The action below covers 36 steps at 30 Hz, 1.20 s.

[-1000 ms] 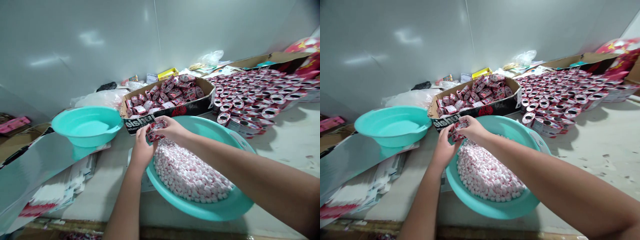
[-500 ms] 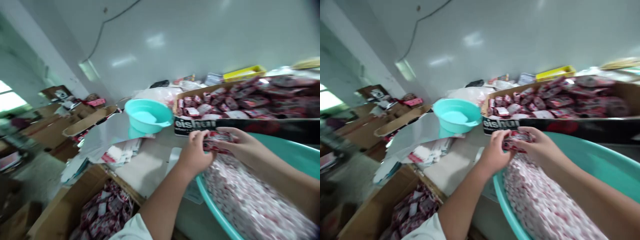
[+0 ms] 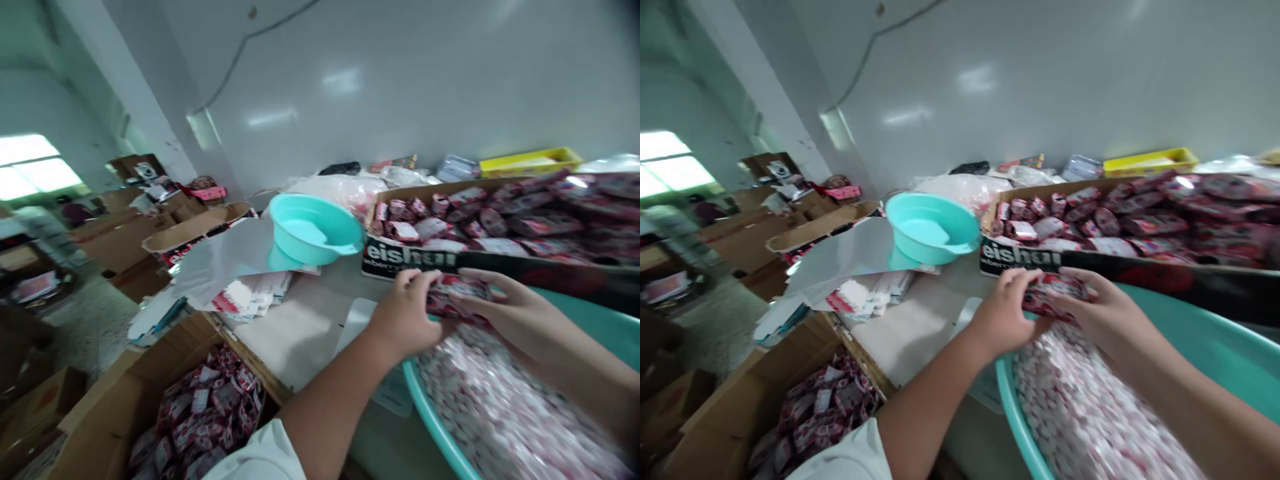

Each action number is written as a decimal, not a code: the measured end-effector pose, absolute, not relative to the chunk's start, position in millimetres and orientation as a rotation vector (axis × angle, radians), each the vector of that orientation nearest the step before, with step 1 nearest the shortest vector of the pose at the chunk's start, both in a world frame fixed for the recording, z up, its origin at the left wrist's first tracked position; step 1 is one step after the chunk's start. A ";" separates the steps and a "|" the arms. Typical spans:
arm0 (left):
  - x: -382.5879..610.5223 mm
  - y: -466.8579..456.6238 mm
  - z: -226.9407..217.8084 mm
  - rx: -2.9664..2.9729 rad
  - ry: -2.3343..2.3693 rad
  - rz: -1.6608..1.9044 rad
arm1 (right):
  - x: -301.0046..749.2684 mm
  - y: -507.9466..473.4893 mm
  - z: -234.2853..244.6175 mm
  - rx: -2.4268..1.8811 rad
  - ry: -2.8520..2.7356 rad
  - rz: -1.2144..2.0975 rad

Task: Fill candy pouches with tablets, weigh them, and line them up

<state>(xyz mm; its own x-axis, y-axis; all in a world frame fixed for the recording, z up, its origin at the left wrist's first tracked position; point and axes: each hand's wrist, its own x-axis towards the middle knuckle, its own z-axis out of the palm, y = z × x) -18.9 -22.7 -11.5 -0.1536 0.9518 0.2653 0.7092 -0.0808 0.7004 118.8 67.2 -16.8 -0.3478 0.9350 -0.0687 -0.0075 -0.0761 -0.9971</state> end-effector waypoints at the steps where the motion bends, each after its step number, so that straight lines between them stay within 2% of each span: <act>1: -18.0 -22.5 -12.5 1.825 1.884 1.085 | 119.3 65.1 -15.2 -1.089 -1.348 1.559; 26: -12.4 -15.9 -14.7 1.901 1.960 1.124 | 121.1 54.9 1.7 -0.995 -1.262 1.667; 36: -10.9 -19.5 -11.9 1.926 1.954 1.266 | 116.9 47.8 2.8 -0.832 -1.208 1.680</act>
